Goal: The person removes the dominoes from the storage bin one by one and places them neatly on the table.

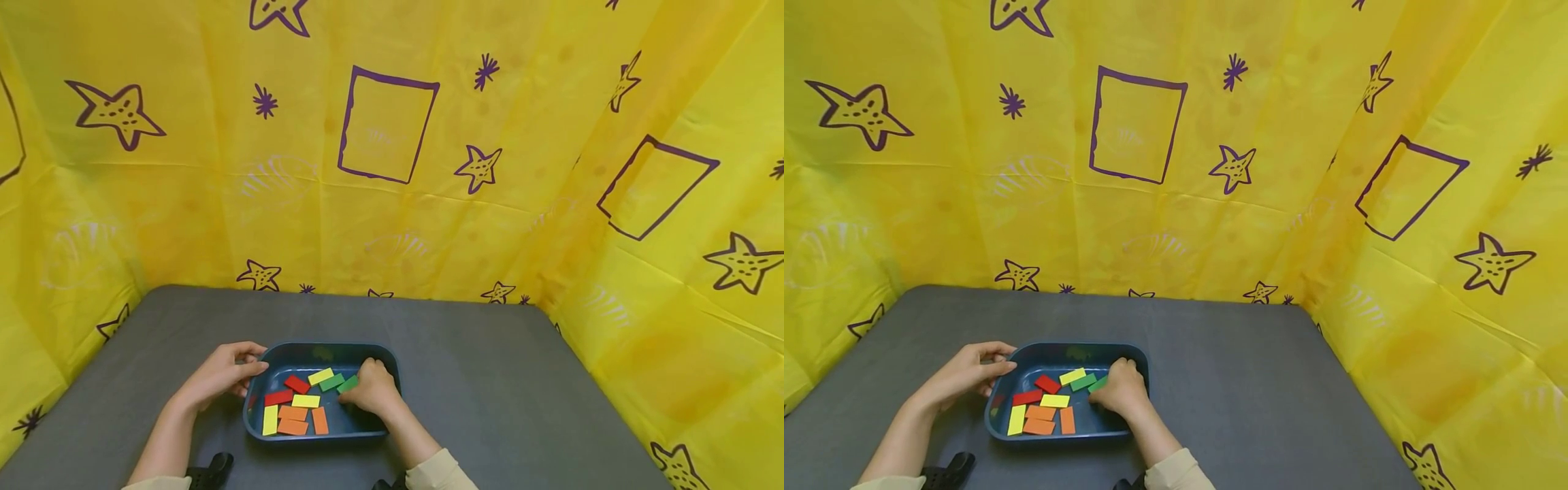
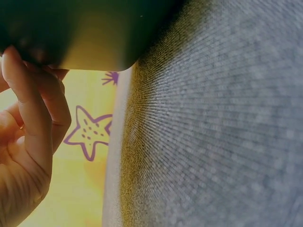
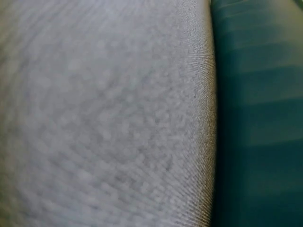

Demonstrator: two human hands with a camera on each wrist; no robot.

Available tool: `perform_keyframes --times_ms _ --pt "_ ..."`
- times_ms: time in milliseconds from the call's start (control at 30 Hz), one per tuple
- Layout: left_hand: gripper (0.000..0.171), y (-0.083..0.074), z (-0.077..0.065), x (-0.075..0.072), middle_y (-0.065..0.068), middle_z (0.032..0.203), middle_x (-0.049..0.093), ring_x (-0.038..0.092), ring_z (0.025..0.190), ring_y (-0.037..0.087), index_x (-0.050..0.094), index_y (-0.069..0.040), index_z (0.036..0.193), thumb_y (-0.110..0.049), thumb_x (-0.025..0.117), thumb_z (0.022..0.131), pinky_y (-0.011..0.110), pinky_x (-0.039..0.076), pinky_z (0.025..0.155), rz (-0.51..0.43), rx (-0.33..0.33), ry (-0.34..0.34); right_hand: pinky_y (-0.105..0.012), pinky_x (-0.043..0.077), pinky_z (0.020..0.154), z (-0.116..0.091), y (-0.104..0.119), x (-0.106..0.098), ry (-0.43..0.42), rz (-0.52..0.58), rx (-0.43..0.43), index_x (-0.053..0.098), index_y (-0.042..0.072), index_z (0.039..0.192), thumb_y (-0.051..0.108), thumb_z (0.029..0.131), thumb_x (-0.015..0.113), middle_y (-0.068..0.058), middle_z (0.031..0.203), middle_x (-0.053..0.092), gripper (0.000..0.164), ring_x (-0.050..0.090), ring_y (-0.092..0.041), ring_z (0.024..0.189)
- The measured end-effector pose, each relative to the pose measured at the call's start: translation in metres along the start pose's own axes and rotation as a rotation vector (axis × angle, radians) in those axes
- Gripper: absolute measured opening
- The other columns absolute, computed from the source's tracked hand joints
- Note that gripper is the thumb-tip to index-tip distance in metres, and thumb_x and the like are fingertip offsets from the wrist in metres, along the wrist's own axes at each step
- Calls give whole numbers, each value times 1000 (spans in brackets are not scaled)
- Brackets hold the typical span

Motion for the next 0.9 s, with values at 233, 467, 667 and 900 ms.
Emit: perform_keyframes --times_ms 233,467,667,900 --pt "46 0 0 -1 7 87 55 56 67 18 53 7 130 -19 65 95 30 56 55 -2 10 0 -38 50 64 0 0 -10 -4 75 -7 55 1 95 20 65 84 -13 85 60 47 57 -25 74" --pt "45 -3 -2 2 8 87 55 58 65 16 53 9 129 -17 65 94 30 56 55 -28 36 16 -26 49 53 -4 2 -19 71 357 -62 53 1 104 4 71 81 -8 71 66 44 62 -16 54" --pt "43 -5 -4 4 7 86 56 57 63 15 55 8 127 -16 66 93 29 55 53 -42 49 14 -31 59 62 -2 -1 -30 113 504 -106 57 4 113 8 74 83 -11 79 72 47 70 -19 61" --pt "41 -5 -5 2 4 84 56 55 62 12 57 8 126 -16 65 94 27 54 51 -56 61 9 -37 63 74 4 -7 -44 132 717 -159 57 3 127 0 81 75 -14 86 66 50 69 -14 70"
Point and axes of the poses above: each hand's wrist, its own z-axis towards the middle knuckle, its own x-axis out of the palm, y = z × x, the point moved 9 cm from there along z, towards the middle knuckle
